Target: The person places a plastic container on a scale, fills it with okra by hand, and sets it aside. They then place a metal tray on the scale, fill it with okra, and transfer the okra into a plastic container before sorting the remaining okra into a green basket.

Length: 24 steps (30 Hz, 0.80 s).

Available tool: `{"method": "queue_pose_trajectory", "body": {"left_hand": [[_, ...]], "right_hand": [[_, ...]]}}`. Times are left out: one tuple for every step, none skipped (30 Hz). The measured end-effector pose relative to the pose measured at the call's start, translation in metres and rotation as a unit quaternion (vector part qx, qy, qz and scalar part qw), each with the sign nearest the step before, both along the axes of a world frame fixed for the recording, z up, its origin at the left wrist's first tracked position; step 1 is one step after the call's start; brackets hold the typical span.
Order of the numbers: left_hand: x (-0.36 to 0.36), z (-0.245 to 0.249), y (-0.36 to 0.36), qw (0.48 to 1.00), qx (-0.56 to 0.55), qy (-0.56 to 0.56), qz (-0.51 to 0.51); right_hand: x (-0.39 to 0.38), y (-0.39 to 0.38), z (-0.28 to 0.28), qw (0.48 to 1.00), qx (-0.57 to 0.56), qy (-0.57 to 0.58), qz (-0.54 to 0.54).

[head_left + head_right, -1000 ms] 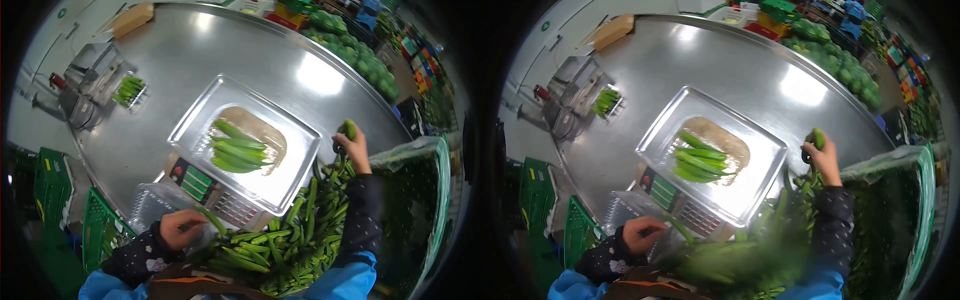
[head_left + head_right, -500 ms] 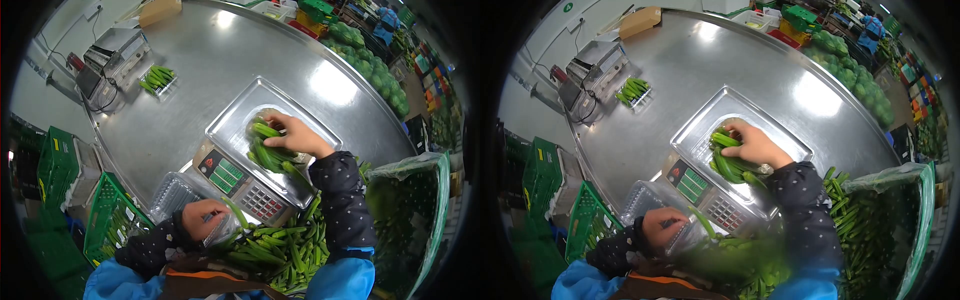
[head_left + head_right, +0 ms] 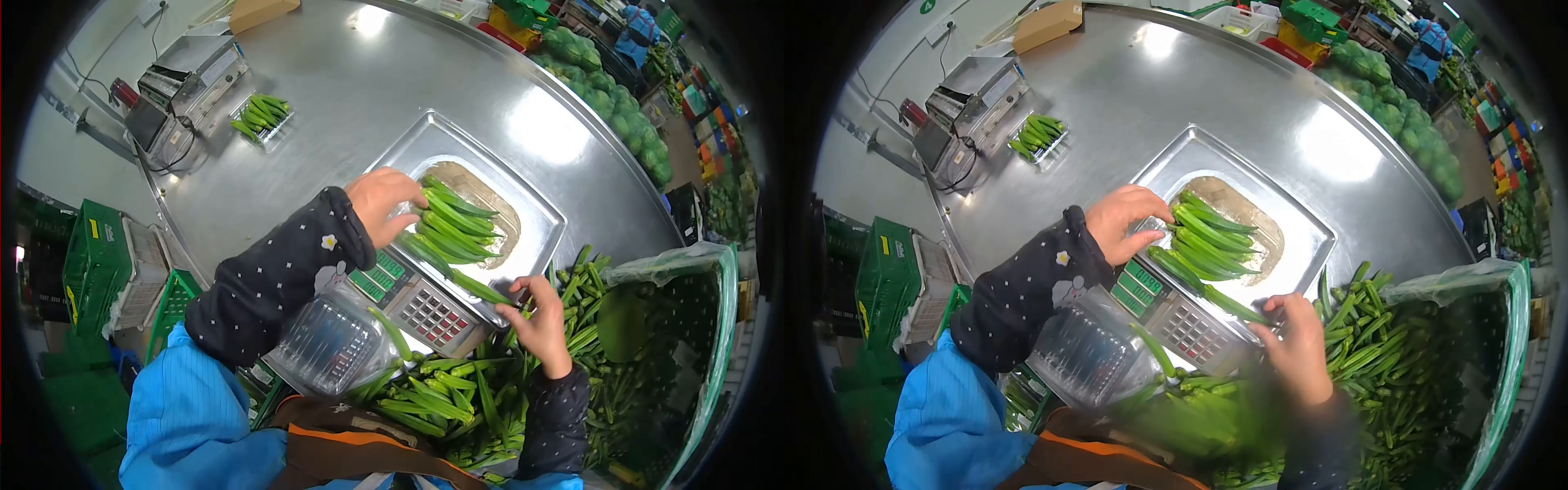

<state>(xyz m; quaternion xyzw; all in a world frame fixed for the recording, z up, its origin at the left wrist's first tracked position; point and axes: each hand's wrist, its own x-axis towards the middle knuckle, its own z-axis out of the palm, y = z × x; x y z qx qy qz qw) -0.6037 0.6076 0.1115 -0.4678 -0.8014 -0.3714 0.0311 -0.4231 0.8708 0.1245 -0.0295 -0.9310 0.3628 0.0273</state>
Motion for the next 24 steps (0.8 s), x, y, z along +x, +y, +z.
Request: {"method": "queue_pose_trajectory", "body": {"left_hand": [[-0.002, 0.0, 0.0, 0.999, -0.031, -0.008, -0.003], [-0.003, 0.0, 0.0, 0.998, -0.063, -0.017, -0.008], [-0.002, 0.0, 0.001, 0.995, -0.097, -0.012, -0.002], [-0.001, 0.001, 0.002, 0.995, -0.099, -0.014, -0.004], [0.001, 0.003, 0.003, 0.985, -0.17, -0.009, -0.008], [0.002, 0.005, 0.004, 0.971, -0.239, -0.005, -0.011], [0.002, 0.0, 0.004, 0.967, -0.256, 0.006, -0.012], [0.002, -0.003, 0.005, 0.966, -0.257, 0.006, -0.01], [0.002, -0.007, 0.006, 0.956, -0.294, 0.0, -0.017], [0.001, -0.011, 0.006, 0.944, -0.33, -0.008, -0.022], [0.001, -0.018, 0.003, 0.953, -0.302, -0.013, -0.016], [0.001, -0.018, -0.001, 0.954, -0.3, -0.014, -0.014], [0.002, -0.017, -0.008, 0.976, -0.216, -0.03, -0.023], [0.004, -0.016, -0.014, 0.99, -0.131, -0.045, -0.032], [0.017, 0.003, -0.02, 0.98, -0.122, -0.155, 0.016], [0.027, 0.0, -0.032, 0.976, -0.067, -0.207, 0.026], [0.041, 0.003, -0.041, 0.959, -0.042, -0.277, 0.05], [0.057, 0.009, -0.047, 0.935, -0.017, -0.345, 0.073], [0.071, 0.009, -0.051, 0.94, -0.003, -0.335, 0.071], [0.086, 0.01, -0.053, 0.943, 0.013, -0.324, 0.07], [0.101, 0.009, -0.053, 0.944, 0.013, -0.324, 0.066], [0.116, 0.009, -0.053, 0.948, 0.024, -0.313, 0.061], [0.127, 0.008, -0.051, 0.951, 0.036, -0.302, 0.057], [0.136, 0.006, -0.047, 0.95, 0.038, -0.305, 0.054]], "right_hand": [[0.005, -0.004, -0.003, 1.0, 0.025, 0.017, 0.009], [0.007, -0.008, -0.004, 0.998, 0.05, 0.033, 0.018], [0.008, -0.011, -0.006, 0.998, 0.047, 0.032, 0.016], [0.008, -0.013, -0.006, 0.997, 0.064, 0.04, 0.01], [0.008, -0.014, -0.007, 0.995, 0.082, 0.049, 0.004], [0.009, -0.012, -0.01, 0.996, 0.081, 0.048, 0.003], [0.01, -0.008, -0.014, 0.993, 0.1, 0.054, 0.01], [0.01, -0.004, -0.017, 0.991, 0.118, 0.061, 0.017], [0.012, -0.001, -0.018, 0.994, 0.089, 0.069, 0.003], [0.013, 0.005, -0.019, 0.993, 0.089, 0.081, -0.008], [0.015, 0.008, -0.017, 0.997, -0.011, 0.058, -0.058], [0.016, 0.009, -0.015, 0.987, -0.111, 0.034, -0.109], [0.015, 0.008, -0.015, 0.988, -0.108, 0.034, -0.107], [0.013, 0.006, -0.016, 0.979, -0.14, 0.055, -0.137], [0.011, 0.003, -0.02, 0.968, -0.173, 0.075, -0.168], [0.005, -0.002, -0.026, 0.977, -0.129, 0.089, -0.144], [-0.003, -0.018, -0.021, 0.985, -0.061, 0.105, -0.124], [-0.014, -0.032, -0.024, 0.985, -0.063, 0.127, -0.101], [-0.025, -0.046, -0.03, 0.983, -0.004, 0.168, -0.074], [-0.033, -0.054, -0.036, 0.983, 0.051, 0.163, -0.067], [-0.035, -0.056, -0.039, 0.983, 0.065, 0.159, -0.064], [-0.036, -0.057, -0.038, 0.983, 0.081, 0.156, -0.061], [-0.031, -0.055, -0.036, 0.982, 0.084, 0.155, -0.062], [-0.021, -0.051, -0.033, 0.982, 0.042, 0.165, -0.086]]}}
